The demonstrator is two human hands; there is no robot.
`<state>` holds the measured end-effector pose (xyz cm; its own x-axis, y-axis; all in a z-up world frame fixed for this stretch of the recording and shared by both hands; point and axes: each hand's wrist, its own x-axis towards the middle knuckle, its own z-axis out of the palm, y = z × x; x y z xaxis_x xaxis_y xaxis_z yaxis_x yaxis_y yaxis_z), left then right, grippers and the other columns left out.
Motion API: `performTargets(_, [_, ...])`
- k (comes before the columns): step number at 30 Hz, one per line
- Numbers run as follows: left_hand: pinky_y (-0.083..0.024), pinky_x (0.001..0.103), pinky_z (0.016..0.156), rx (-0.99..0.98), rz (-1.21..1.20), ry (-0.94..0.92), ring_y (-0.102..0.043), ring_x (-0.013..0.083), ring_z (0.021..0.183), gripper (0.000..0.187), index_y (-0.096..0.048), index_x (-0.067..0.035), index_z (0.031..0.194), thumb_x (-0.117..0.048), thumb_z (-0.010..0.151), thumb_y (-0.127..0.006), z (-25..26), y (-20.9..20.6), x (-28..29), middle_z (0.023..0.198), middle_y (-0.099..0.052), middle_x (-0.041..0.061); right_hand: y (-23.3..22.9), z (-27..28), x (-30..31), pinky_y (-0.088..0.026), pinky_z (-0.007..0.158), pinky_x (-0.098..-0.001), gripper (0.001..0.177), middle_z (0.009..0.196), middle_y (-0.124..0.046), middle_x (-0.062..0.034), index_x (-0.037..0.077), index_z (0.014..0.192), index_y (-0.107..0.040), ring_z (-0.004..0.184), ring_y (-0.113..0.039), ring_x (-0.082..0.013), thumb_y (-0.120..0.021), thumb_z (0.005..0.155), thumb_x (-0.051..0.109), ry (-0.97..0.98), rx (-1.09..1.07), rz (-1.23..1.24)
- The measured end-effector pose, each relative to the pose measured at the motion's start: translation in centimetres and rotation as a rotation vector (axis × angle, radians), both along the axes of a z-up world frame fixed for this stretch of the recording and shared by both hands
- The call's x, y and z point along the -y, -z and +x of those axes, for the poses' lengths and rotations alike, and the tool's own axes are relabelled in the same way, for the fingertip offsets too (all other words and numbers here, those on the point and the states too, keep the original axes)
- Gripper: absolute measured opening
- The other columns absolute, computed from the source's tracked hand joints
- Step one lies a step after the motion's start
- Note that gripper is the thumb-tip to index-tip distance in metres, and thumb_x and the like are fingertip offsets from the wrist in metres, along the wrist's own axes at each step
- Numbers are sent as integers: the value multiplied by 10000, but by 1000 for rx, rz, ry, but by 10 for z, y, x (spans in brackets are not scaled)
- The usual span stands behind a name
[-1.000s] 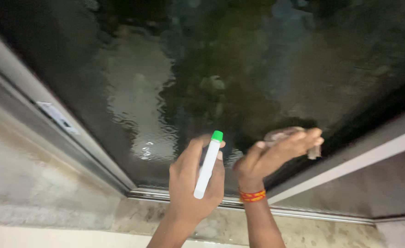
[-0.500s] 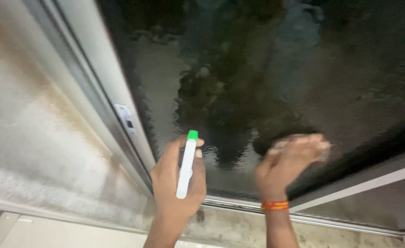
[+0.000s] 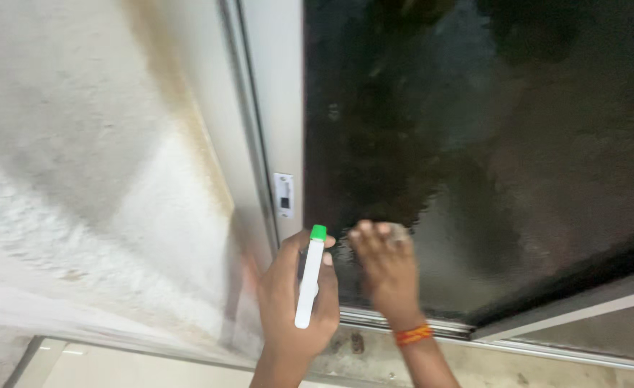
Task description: The person sprays a cleaning solution onto a glass door and wipes it with a cloth. They repeatedly spray and wipe different sections of the door to remove dirt and streaks.
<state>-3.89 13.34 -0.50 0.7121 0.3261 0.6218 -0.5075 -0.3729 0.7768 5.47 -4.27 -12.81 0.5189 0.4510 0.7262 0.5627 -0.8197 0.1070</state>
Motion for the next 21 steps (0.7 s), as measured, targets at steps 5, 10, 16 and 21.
performTargets(5, [-585,301,670,-47,-23,42,-741,208,736,295,-654,-20,1154,16,865,-615,-8,15,-28,926,-747,109,-22,15,-7,-94,1266,-681,609,1672,-347,-157,66,1515,-518,1613,-169,-372,-490,921,-69,206,250,245])
performTargets(10, [-565,303,634,-98,-37,64,-715,196,681,257,-673,-34,1129,-2,881,-613,-15,14,-49,903,-748,99,-40,47,-84,-158,1345,-632,512,1733,-269,-133,61,1567,-436,1665,-172,-340,-498,1060,19,55,217,173])
performTargets(16, [-578,306,638,-101,-50,63,-739,191,694,242,-665,-24,1139,-28,900,-629,-13,16,-56,925,-768,109,1,8,-73,-215,1234,-594,512,1644,-400,-129,89,1545,-487,1556,-291,-308,-481,1035,134,-12,35,-30])
performTargets(21, [-605,315,709,-24,6,55,-769,214,809,300,-635,-17,1191,-25,891,-621,-8,12,-48,995,-766,128,-25,15,-25,-102,1285,-654,555,1673,-355,-187,69,1593,-402,1599,-211,-376,-459,1041,61,155,214,95])
